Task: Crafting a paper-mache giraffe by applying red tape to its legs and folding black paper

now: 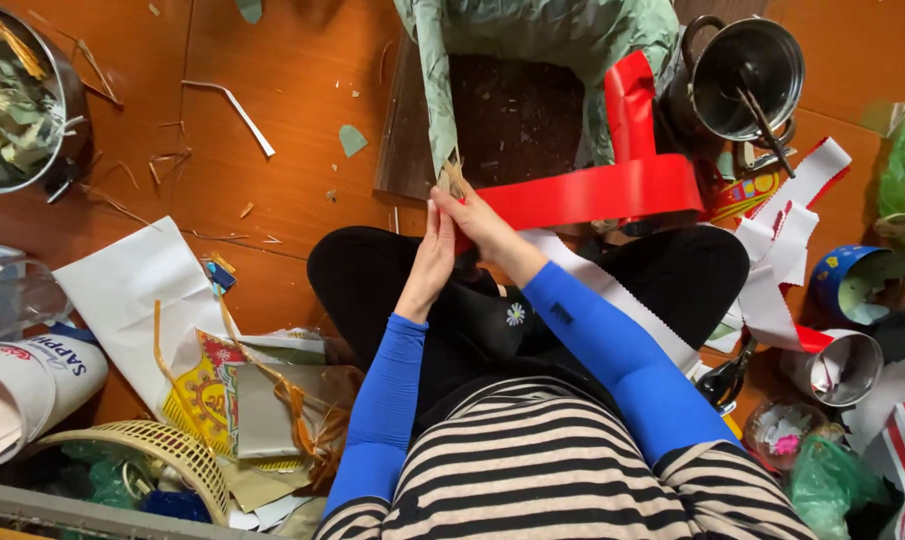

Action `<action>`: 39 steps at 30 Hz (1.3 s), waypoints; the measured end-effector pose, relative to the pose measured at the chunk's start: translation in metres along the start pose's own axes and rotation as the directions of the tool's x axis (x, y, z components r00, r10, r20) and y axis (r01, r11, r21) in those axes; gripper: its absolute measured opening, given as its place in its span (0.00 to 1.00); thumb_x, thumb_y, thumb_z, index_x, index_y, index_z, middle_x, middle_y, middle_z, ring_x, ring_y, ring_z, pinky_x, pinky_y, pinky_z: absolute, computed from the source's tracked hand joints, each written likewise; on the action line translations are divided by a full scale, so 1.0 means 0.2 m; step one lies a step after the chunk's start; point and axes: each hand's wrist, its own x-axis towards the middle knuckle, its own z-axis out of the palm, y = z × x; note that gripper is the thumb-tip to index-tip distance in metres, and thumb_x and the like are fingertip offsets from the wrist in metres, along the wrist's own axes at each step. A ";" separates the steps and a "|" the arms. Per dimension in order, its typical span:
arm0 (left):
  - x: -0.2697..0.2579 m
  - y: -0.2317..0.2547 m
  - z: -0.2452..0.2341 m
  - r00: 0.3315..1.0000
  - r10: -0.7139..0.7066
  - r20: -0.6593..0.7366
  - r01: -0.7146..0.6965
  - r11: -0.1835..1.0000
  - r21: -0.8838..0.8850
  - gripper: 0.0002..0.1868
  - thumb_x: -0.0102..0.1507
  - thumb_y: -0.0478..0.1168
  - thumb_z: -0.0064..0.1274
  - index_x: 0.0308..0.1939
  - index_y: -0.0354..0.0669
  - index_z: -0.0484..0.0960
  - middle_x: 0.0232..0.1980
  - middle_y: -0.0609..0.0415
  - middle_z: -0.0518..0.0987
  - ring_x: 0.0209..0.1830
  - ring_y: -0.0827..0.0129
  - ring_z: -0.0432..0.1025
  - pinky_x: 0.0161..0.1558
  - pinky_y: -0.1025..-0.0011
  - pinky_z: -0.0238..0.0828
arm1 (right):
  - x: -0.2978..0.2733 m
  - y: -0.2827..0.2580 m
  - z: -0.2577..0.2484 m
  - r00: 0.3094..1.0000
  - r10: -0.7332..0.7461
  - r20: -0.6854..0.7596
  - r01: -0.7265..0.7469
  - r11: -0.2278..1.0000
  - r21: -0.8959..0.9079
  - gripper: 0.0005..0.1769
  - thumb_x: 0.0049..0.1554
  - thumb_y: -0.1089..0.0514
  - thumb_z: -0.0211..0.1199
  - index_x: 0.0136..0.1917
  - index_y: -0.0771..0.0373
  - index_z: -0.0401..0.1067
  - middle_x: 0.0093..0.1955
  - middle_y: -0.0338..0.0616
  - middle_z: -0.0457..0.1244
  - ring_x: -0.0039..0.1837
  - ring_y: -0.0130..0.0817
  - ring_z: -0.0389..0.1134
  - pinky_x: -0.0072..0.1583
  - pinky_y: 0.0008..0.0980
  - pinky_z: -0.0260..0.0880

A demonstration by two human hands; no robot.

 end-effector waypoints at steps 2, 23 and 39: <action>0.06 -0.15 0.01 0.999 -0.053 -0.006 0.053 0.997 -0.050 0.43 0.77 0.70 0.24 0.88 0.47 0.52 0.73 0.11 0.67 0.75 0.20 0.63 0.73 0.31 0.62 | 0.30 0.41 -0.09 0.968 0.189 0.163 -0.239 0.894 0.380 0.43 0.56 0.43 0.85 0.74 0.65 0.71 0.60 0.58 0.73 0.62 0.50 0.78 0.63 0.59 0.78; 0.36 0.58 -0.05 0.456 0.824 -0.335 -0.563 0.559 0.609 0.09 0.69 0.33 0.55 0.52 0.39 0.84 0.45 0.48 0.84 0.37 0.57 0.74 0.39 0.58 0.71 | -0.16 0.14 -0.07 0.730 -0.683 0.013 0.650 0.688 -0.322 0.50 0.60 0.55 0.75 0.86 0.59 0.49 0.81 0.54 0.48 0.83 0.52 0.55 0.86 0.50 0.58; 0.24 -0.20 0.08 0.967 -0.148 -0.205 0.174 0.978 0.118 0.44 0.64 0.71 0.63 0.78 0.65 0.66 0.61 0.35 0.84 0.60 0.41 0.82 0.62 0.47 0.79 | 0.23 0.63 -0.15 0.927 0.168 -0.336 0.145 0.666 0.732 0.28 0.58 0.55 0.82 0.37 0.66 0.62 0.30 0.50 0.59 0.30 0.51 0.68 0.34 0.51 0.73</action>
